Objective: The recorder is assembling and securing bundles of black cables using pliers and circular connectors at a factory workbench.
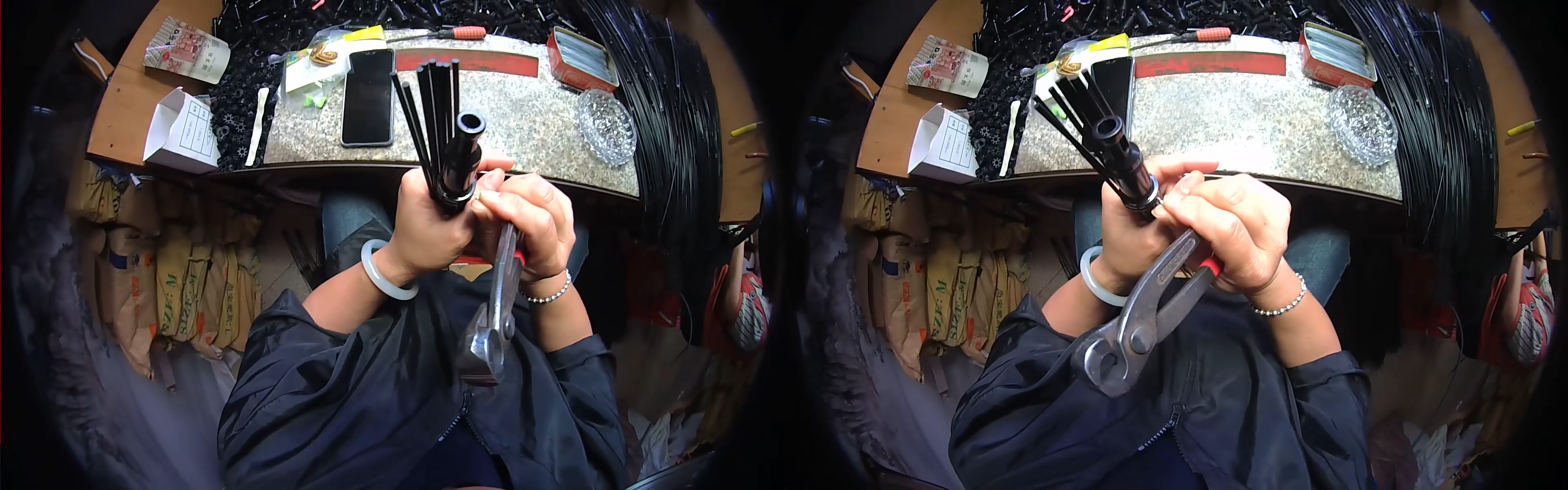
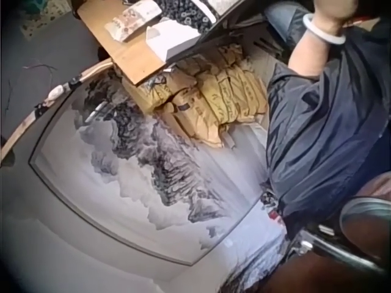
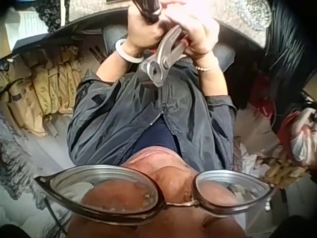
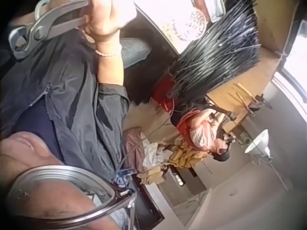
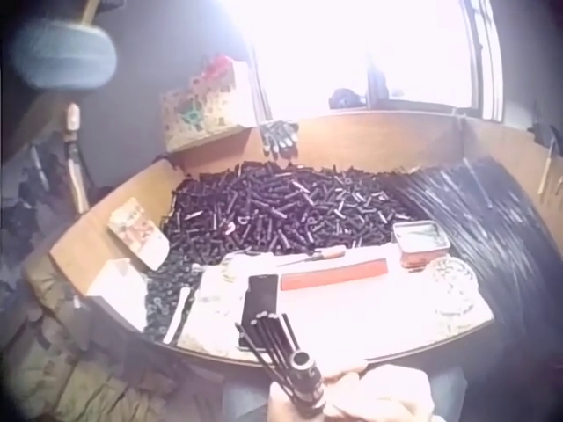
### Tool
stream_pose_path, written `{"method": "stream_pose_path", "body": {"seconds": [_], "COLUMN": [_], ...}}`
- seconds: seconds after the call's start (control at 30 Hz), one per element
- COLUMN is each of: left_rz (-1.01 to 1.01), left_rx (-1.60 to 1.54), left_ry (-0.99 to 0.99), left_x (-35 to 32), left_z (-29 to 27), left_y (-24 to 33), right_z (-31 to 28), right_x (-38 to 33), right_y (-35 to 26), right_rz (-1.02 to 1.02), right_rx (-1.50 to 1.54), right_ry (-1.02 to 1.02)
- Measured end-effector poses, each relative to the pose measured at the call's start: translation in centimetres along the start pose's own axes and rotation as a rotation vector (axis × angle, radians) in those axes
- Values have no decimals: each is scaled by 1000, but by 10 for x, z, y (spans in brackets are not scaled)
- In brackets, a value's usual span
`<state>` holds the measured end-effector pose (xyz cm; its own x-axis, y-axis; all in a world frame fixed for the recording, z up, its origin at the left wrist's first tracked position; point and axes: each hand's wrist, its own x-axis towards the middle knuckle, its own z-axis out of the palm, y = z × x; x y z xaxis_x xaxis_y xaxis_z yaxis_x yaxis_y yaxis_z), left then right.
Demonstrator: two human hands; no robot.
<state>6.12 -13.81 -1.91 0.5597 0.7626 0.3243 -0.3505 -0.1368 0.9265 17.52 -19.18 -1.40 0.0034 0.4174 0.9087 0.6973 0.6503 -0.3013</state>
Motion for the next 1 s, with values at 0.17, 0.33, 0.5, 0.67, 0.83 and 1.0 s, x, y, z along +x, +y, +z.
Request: {"method": "stream_pose_path", "body": {"seconds": [0.17,0.33,0.5,0.67,0.83,1.0], "left_rz": [-25,-35,-25,-60,-41,-5], "left_rx": [-34,2,12,-54,30,59], "left_ry": [9,9,4,6,-4,-25], "left_x": [-2,0,1,-2,-3,-4], "left_z": [1,0,0,0,-3,-7], "left_y": [-1,1,-2,-1,-5,-4], "right_z": [0,-1,1,0,2,1], "right_x": [-1,2,-2,-3,-5,4], "right_y": [1,2,4,1,1,-3], "right_rz": [0,3,23,30,41,64], "right_rx": [1,-21,-37,-16,6,-32], "right_ry": [-4,-23,0,-15,-7,-15]}}
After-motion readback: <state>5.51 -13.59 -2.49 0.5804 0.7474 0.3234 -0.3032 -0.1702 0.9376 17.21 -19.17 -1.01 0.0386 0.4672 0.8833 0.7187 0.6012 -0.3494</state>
